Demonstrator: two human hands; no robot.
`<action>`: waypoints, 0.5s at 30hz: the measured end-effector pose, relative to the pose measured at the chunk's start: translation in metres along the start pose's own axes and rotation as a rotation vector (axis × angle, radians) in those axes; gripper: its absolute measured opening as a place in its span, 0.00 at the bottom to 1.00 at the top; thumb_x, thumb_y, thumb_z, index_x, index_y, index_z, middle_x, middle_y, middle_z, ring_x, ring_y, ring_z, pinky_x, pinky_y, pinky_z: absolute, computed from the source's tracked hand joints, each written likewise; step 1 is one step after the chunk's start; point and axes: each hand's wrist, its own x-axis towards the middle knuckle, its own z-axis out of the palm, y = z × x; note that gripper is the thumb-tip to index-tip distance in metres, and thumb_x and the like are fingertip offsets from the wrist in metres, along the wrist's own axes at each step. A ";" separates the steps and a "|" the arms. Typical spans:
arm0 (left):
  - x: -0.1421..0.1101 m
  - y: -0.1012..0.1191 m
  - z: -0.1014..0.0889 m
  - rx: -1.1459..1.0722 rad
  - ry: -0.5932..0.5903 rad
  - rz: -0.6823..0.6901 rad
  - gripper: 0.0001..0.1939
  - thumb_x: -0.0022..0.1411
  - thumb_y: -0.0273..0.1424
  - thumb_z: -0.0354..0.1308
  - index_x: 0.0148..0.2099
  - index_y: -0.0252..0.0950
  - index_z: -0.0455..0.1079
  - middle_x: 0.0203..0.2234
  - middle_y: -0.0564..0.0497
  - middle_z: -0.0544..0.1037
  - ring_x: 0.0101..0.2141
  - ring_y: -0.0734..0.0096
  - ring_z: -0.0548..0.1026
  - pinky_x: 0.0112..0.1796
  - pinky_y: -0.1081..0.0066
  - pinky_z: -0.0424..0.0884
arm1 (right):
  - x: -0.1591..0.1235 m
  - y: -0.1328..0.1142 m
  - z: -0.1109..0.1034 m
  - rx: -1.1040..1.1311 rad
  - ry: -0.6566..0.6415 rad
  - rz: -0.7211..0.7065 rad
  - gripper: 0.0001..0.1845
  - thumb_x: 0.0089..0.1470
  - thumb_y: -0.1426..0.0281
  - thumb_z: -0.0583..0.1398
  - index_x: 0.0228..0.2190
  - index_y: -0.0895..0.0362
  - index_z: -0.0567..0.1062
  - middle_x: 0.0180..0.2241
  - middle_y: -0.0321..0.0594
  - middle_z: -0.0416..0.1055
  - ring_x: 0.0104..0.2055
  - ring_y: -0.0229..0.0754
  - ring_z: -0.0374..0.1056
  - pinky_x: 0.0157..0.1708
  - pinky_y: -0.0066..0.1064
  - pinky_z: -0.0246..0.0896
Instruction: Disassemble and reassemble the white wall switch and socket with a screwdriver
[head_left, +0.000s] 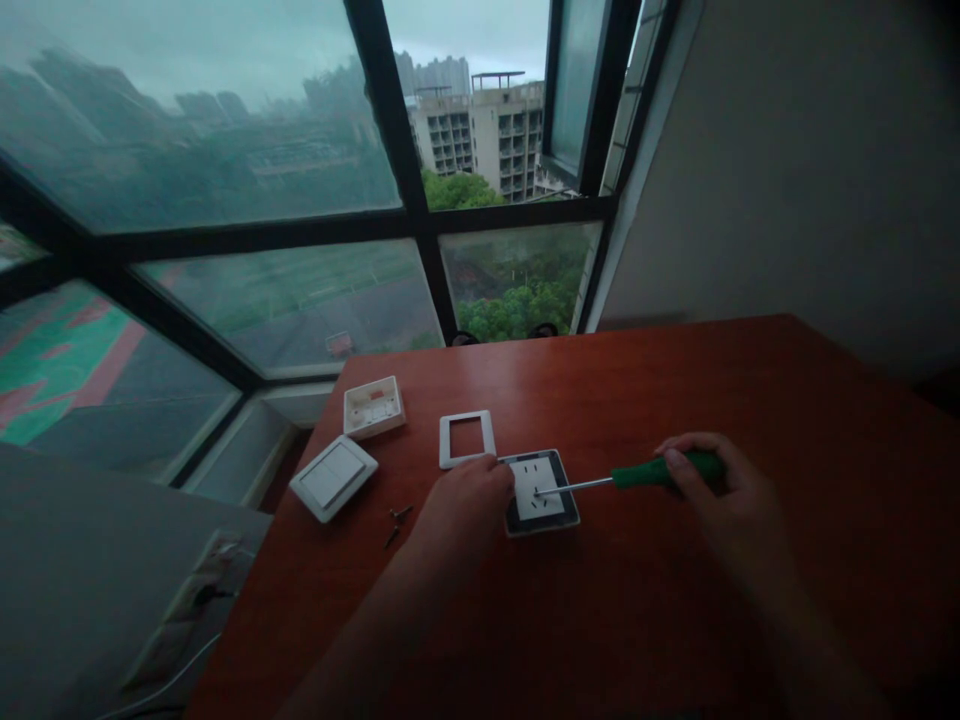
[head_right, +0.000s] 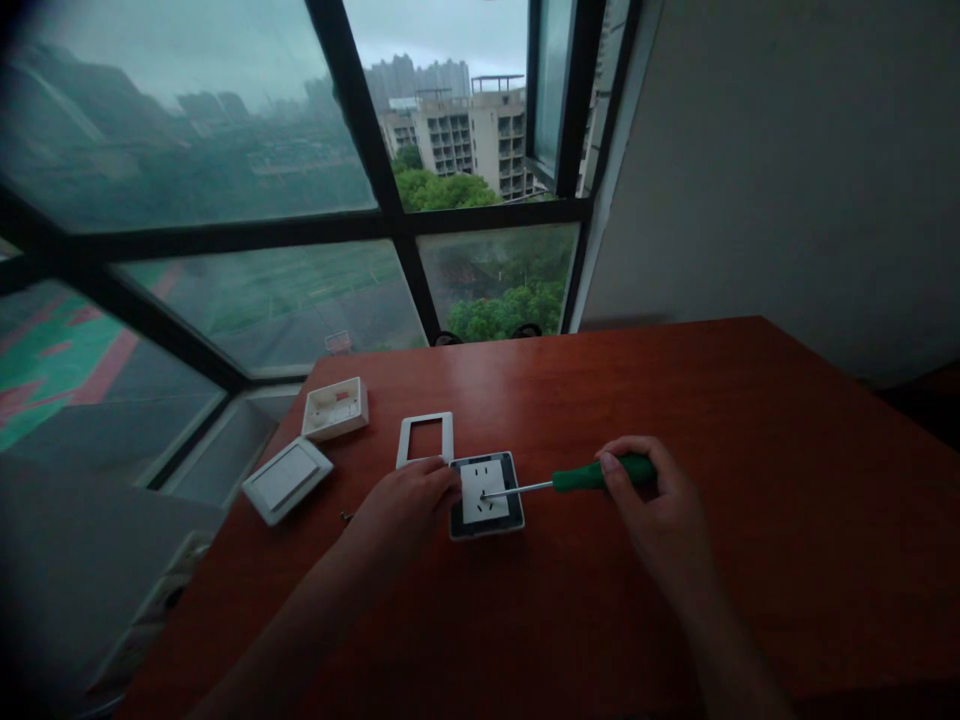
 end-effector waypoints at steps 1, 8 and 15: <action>0.001 0.001 -0.001 0.026 0.000 0.006 0.09 0.67 0.25 0.49 0.37 0.35 0.70 0.36 0.46 0.75 0.36 0.63 0.75 0.36 0.67 0.70 | -0.001 -0.001 0.000 -0.003 0.003 -0.006 0.14 0.54 0.56 0.59 0.35 0.53 0.72 0.38 0.42 0.74 0.39 0.47 0.71 0.34 0.37 0.69; 0.006 0.007 -0.007 0.141 -0.043 0.020 0.08 0.62 0.20 0.50 0.38 0.33 0.70 0.34 0.44 0.76 0.35 0.60 0.76 0.35 0.65 0.72 | -0.003 -0.001 -0.002 -0.018 -0.012 -0.029 0.14 0.54 0.55 0.59 0.35 0.52 0.71 0.38 0.41 0.74 0.40 0.48 0.70 0.37 0.41 0.68; 0.002 0.010 -0.010 0.166 -0.060 0.050 0.09 0.61 0.19 0.51 0.36 0.34 0.71 0.37 0.44 0.77 0.38 0.60 0.76 0.38 0.65 0.72 | -0.006 -0.004 0.000 -0.025 -0.033 -0.009 0.13 0.54 0.56 0.60 0.35 0.51 0.71 0.38 0.41 0.74 0.39 0.47 0.71 0.35 0.39 0.68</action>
